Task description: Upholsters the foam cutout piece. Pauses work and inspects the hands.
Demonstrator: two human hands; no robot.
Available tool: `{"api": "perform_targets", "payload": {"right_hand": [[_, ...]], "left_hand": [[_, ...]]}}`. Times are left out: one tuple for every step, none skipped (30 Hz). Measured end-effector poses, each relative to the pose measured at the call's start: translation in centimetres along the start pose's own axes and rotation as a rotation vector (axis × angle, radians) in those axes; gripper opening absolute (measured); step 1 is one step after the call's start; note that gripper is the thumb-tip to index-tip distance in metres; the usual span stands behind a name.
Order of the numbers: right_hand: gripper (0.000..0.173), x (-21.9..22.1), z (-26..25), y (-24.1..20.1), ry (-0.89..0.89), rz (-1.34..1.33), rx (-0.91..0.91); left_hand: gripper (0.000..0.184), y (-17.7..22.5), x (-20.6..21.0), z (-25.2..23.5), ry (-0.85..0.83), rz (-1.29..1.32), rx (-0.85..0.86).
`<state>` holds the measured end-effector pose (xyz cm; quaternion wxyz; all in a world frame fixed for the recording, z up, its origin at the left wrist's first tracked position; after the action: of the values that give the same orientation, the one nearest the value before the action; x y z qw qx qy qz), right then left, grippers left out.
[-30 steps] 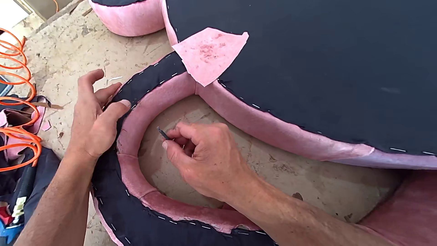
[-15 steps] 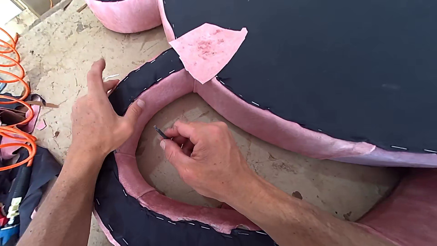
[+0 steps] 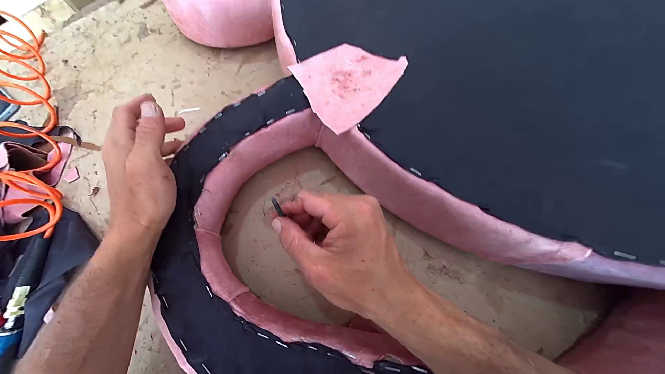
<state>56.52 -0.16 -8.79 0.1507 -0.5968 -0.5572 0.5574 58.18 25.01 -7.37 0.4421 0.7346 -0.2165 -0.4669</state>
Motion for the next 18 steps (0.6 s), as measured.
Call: {"api": "perform_targets", "payload": {"right_hand": [[0.013,0.1,0.1,0.1,0.002,0.004,-0.009],[0.013,0.2,0.1,0.3,0.004,0.003,-0.006],[0.014,0.3,0.3,0.5,0.003,-0.007,0.008],[0.015,0.3,0.4,0.6,0.0,-0.026,0.029],[0.017,0.2,0.4,0.8,-0.002,-0.054,0.045],[0.017,-0.1,0.2,0.8,-0.008,-0.086,0.067],[0.016,-0.5,0.0,0.7,-0.017,-0.118,0.098],[0.015,-0.8,-0.1,0.6,-0.024,-0.143,0.134],[0.014,-0.9,0.0,0.5,-0.033,-0.16,0.17],[0.013,-0.9,0.1,0.4,-0.04,-0.169,0.195],[0.013,-0.7,0.0,0.4,-0.05,-0.173,0.203],[0.014,-0.4,-0.1,0.4,-0.061,-0.172,0.199],[0.014,-0.2,-0.2,0.4,-0.068,-0.167,0.192],[0.015,-0.1,-0.2,0.4,-0.07,-0.157,0.187],[0.015,-0.1,-0.1,0.5,-0.069,-0.146,0.185],[0.015,-0.1,-0.1,0.5,-0.065,-0.141,0.186],[0.015,-0.2,-0.1,0.6,-0.06,-0.138,0.186],[0.015,-0.3,-0.1,0.6,-0.056,-0.136,0.186]], "left_hand": [[0.048,0.0,-0.2,0.0,0.045,0.042,-0.039],[0.044,-0.1,-0.4,0.0,0.092,0.072,-0.072],[0.041,-0.2,-0.6,0.1,0.136,0.09,-0.091],[0.04,-0.5,-0.8,0.3,0.169,0.097,-0.093],[0.043,-0.6,-1.0,0.3,0.179,0.11,-0.075],[0.049,-0.7,-1.1,0.0,0.179,0.125,-0.046],[0.055,-0.9,-1.1,-0.2,0.159,0.14,-0.023],[0.059,-1.2,-1.0,-0.3,0.13,0.15,-0.028],[0.059,-1.4,-0.8,-0.2,0.099,0.16,-0.057],[0.056,-1.6,-0.7,-0.2,0.065,0.172,-0.094],[0.053,-1.6,-0.7,-0.2,0.02,0.181,-0.124],[0.052,-1.5,-0.7,-0.4,-0.033,0.178,-0.144],[0.055,-1.4,-0.7,-0.6,-0.09,0.153,-0.153],[0.061,-1.1,-0.6,-0.7,-0.146,0.109,-0.146],[0.067,-0.9,-0.3,-0.8,-0.209,0.052,-0.124],[0.075,-0.6,0.0,-0.9,-0.258,-0.031,-0.084],[0.082,-0.3,0.4,-0.9,-0.302,-0.126,-0.035],[0.088,-0.1,0.8,-0.9,-0.33,-0.233,0.021]]}}
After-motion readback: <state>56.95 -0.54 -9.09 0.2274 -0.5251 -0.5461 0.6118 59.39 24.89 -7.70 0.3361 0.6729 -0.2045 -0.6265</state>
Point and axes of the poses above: each hand's wrist, its own z-axis away from the middle knuckle, its own x-axis out of the palm, y = z × x, the point moved 2 cm from there along -z, towards the middle knuckle, and after that the axes turned 1 degree about -z, right-handed, at the moved point
